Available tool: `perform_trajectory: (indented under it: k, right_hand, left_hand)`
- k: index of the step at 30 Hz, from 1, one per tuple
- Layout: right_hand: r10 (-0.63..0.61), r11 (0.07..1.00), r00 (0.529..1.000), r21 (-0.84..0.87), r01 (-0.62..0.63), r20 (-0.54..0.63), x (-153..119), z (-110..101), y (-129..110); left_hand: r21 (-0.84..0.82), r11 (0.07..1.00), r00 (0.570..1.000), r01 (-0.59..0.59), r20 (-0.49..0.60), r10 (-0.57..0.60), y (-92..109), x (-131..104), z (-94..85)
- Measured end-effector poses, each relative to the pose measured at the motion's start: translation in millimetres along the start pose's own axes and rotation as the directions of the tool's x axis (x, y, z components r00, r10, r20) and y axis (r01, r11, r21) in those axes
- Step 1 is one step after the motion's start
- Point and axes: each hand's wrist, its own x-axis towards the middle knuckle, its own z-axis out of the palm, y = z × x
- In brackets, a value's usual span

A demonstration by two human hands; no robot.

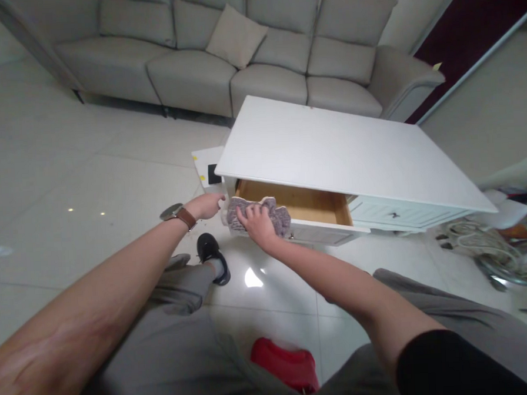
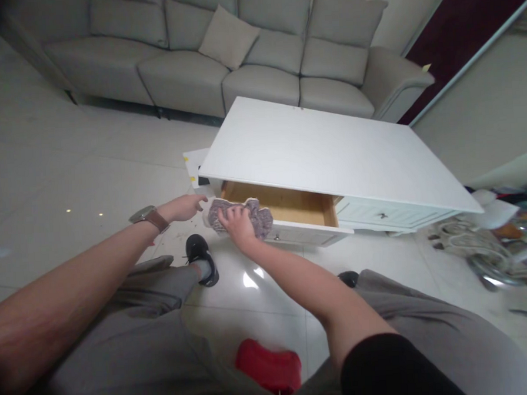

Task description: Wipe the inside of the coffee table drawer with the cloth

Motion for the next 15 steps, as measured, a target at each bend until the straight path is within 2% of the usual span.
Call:
perform_trajectory:
  k: [3, 6, 10, 12, 15]
  right_hand:
    - [-0.028, 0.999, 0.999, 0.026, 0.029, -0.017, 31.8, -3.2, -32.6]
    - [-0.096, 0.993, 0.994, 0.069, 0.100, -0.061, 41.6, -2.3, -37.6]
    - [-0.193, 0.974, 0.966, 0.086, 0.209, -0.171, 17.5, 5.0, -4.5]
    - [-0.188, 0.976, 0.968, 0.082, 0.204, -0.165, -5.1, 10.6, 20.3]
    - [-0.146, 0.982, 0.983, 0.104, 0.158, -0.111, -44.2, 21.6, 61.2]
  left_hand:
    - [0.027, 0.999, 0.998, 0.031, -0.050, -0.030, -6.4, -2.7, -6.4]
    - [0.028, 0.997, 0.996, 0.075, -0.060, -0.073, -13.3, -3.8, -8.6]
    - [-0.031, 0.994, 0.994, 0.106, -0.036, -0.107, -19.1, -1.3, -5.9]
    - [-0.065, 0.994, 0.995, 0.092, -0.021, -0.093, -18.8, 1.3, -3.2]
    - [-0.100, 0.995, 1.000, -0.011, 0.013, 0.013, -13.7, 5.6, 1.3]
